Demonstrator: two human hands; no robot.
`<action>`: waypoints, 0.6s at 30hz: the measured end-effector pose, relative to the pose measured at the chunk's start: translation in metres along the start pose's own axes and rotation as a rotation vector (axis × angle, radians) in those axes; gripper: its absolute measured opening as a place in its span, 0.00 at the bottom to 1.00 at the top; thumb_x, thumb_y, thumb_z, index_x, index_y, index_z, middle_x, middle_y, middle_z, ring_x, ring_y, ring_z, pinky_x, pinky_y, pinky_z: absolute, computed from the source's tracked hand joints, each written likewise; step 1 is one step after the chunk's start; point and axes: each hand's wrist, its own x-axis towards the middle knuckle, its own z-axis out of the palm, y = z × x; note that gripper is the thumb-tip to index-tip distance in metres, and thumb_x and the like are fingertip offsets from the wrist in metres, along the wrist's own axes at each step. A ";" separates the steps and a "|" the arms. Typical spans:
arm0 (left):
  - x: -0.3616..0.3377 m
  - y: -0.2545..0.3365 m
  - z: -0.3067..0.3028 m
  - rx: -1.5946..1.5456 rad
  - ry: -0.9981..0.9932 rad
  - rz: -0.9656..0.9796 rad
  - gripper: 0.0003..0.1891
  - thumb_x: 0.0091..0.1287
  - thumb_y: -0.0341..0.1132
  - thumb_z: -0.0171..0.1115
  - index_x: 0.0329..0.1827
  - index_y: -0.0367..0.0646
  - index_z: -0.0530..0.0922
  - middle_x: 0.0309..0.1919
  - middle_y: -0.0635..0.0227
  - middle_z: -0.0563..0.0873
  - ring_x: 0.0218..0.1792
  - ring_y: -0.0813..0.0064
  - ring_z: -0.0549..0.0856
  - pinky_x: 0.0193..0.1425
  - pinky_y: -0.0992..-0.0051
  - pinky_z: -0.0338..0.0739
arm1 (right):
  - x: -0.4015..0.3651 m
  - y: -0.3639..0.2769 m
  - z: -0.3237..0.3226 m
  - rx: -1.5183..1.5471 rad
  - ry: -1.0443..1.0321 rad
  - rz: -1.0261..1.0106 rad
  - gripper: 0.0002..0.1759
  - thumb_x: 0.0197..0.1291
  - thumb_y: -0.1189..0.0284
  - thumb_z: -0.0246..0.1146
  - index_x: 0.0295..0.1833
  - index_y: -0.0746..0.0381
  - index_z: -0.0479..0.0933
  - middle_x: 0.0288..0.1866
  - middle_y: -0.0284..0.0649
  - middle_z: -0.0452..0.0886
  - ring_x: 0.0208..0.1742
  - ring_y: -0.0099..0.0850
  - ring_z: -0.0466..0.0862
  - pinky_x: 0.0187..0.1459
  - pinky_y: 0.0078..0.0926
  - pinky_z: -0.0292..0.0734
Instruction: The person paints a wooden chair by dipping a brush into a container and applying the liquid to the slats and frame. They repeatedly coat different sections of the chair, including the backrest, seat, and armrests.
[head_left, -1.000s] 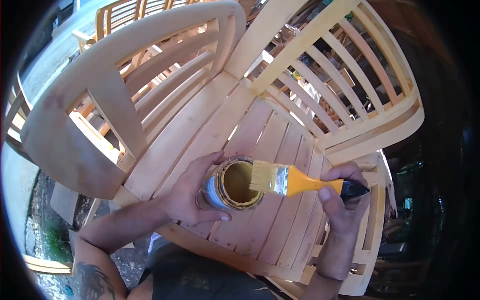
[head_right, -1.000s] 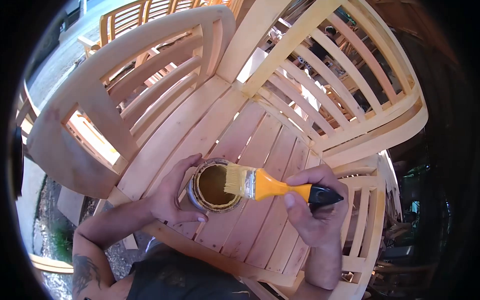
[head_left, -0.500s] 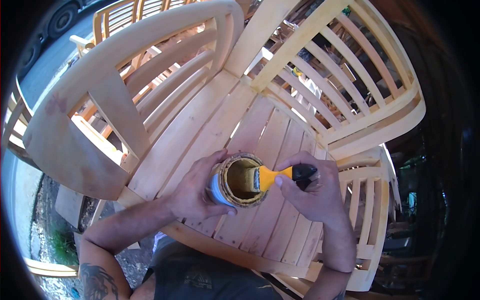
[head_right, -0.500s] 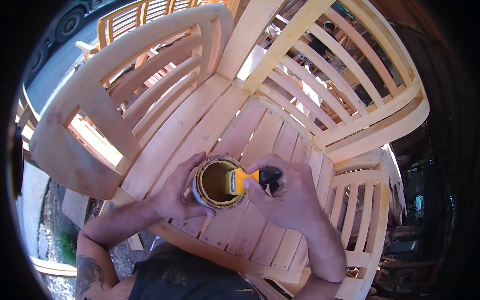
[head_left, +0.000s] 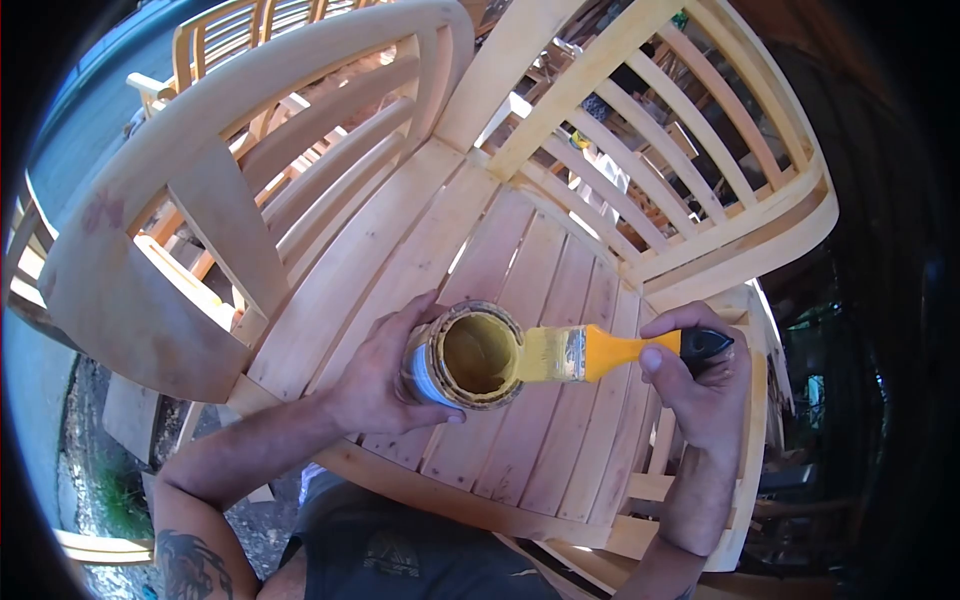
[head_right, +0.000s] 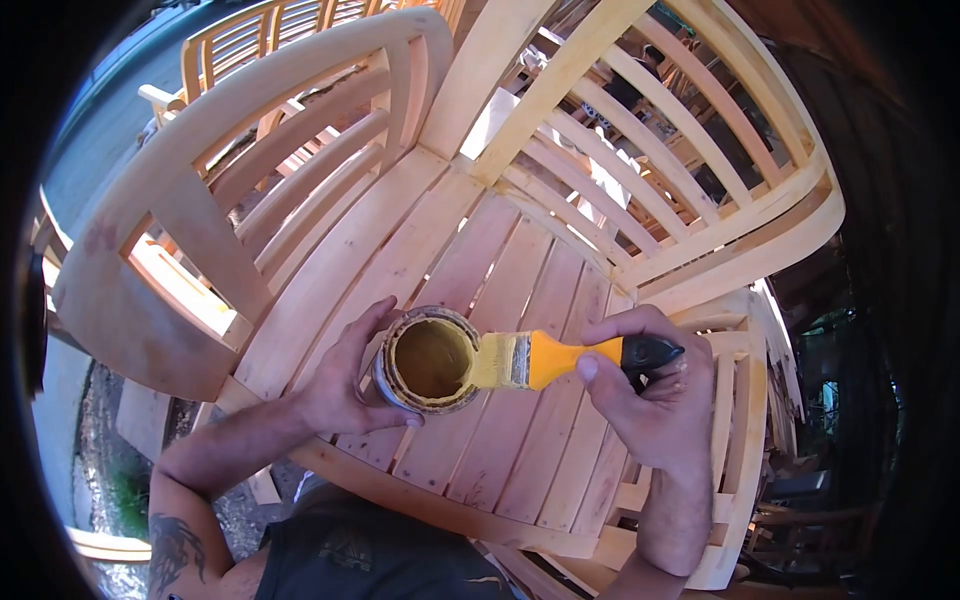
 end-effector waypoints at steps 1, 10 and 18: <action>0.000 0.001 -0.001 0.005 -0.002 -0.006 0.70 0.43 0.46 0.91 0.82 0.31 0.47 0.70 0.47 0.75 0.73 0.51 0.74 0.79 0.56 0.65 | -0.002 -0.003 -0.002 0.003 0.030 0.011 0.08 0.60 0.80 0.70 0.45 0.68 0.83 0.33 0.31 0.83 0.32 0.14 0.79 0.32 0.15 0.73; 0.001 -0.005 0.004 -0.032 0.069 0.074 0.68 0.43 0.46 0.90 0.82 0.33 0.51 0.68 0.48 0.77 0.68 0.48 0.77 0.74 0.54 0.69 | 0.002 0.014 0.015 -0.118 -0.322 -0.422 0.16 0.52 0.83 0.71 0.47 0.61 0.85 0.35 0.40 0.85 0.29 0.25 0.83 0.30 0.20 0.75; 0.001 -0.004 0.004 -0.032 0.075 0.088 0.69 0.43 0.45 0.90 0.82 0.32 0.50 0.67 0.48 0.78 0.67 0.48 0.78 0.73 0.54 0.70 | -0.011 0.010 -0.018 -0.057 -0.147 -0.331 0.14 0.52 0.82 0.71 0.47 0.66 0.83 0.35 0.38 0.86 0.31 0.24 0.83 0.34 0.21 0.76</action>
